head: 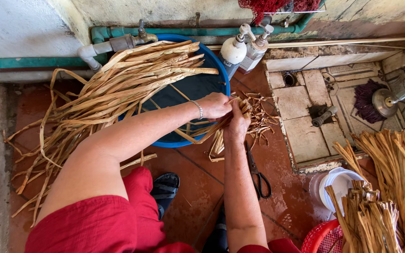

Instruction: The person repeatedly picks long dried bamboo strips from a blue basin, splits them by hand into thinner strips, and places the processed pieces into a red basket. The person occasionally uses scissors to trim the strips. Waste pieces accumulate on the tiled floor.

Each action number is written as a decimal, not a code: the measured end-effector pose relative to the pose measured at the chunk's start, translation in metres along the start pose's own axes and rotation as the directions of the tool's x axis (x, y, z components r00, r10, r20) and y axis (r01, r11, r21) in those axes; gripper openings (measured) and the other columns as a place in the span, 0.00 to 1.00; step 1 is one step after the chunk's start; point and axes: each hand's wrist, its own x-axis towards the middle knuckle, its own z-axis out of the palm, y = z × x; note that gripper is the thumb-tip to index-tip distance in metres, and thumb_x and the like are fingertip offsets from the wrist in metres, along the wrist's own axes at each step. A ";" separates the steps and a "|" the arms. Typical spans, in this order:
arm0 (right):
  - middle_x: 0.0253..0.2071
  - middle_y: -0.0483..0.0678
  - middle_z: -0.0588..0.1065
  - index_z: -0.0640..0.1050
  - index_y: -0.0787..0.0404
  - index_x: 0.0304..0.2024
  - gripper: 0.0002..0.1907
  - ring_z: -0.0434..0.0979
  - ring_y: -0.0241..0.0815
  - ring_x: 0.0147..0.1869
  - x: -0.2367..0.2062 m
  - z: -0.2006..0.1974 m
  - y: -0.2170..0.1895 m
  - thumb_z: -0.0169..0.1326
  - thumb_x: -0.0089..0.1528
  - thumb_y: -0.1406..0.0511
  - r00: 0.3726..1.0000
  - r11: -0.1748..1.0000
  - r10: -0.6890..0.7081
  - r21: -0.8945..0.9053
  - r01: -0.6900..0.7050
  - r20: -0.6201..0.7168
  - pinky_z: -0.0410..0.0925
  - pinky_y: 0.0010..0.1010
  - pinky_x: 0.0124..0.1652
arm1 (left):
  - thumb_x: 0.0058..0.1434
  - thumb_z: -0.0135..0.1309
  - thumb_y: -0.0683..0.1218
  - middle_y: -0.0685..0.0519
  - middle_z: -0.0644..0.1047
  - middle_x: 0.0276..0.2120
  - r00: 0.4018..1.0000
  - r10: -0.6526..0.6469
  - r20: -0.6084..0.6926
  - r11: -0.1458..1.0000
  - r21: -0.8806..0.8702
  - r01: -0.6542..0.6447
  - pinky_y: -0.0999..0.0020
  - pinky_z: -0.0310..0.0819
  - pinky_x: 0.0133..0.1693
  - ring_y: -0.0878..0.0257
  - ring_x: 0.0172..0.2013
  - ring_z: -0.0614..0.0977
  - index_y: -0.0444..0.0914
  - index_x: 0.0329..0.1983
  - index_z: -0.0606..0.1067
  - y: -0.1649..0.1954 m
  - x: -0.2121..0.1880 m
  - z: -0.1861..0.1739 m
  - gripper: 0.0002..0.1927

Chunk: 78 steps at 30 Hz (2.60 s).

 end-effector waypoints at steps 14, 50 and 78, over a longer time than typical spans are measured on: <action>0.33 0.52 0.79 0.74 0.63 0.35 0.09 0.81 0.45 0.37 0.069 -0.048 -0.063 0.48 0.69 0.65 0.951 0.993 -0.069 0.075 0.096 -0.301 0.78 0.40 0.45 | 0.66 0.40 0.51 0.51 0.77 0.15 0.989 0.044 0.144 0.989 -0.145 -0.023 0.68 0.69 0.16 0.64 0.11 0.73 0.37 0.29 0.74 0.007 -0.033 0.003 0.17; 0.22 0.58 0.80 0.72 0.70 0.25 0.14 0.83 0.44 0.21 0.072 -0.190 -0.232 0.38 0.62 0.73 0.464 0.932 -0.221 -0.046 0.360 -0.858 0.81 0.32 0.28 | 0.67 0.43 0.51 0.56 0.72 0.14 0.931 -0.070 0.357 0.955 -0.245 0.166 0.73 0.61 0.17 0.70 0.14 0.71 0.38 0.24 0.72 -0.057 -0.145 -0.043 0.19; 0.38 0.49 0.81 0.72 0.57 0.43 0.14 0.81 0.40 0.38 0.046 -0.007 -0.108 0.48 0.74 0.55 0.781 0.707 -0.614 -0.360 0.608 0.115 0.81 0.37 0.42 | 0.62 0.46 0.49 0.45 0.81 0.52 0.915 -0.229 0.331 0.863 0.504 0.034 0.55 0.73 0.55 0.50 0.53 0.81 0.44 0.54 0.80 -0.184 -0.114 -0.039 0.19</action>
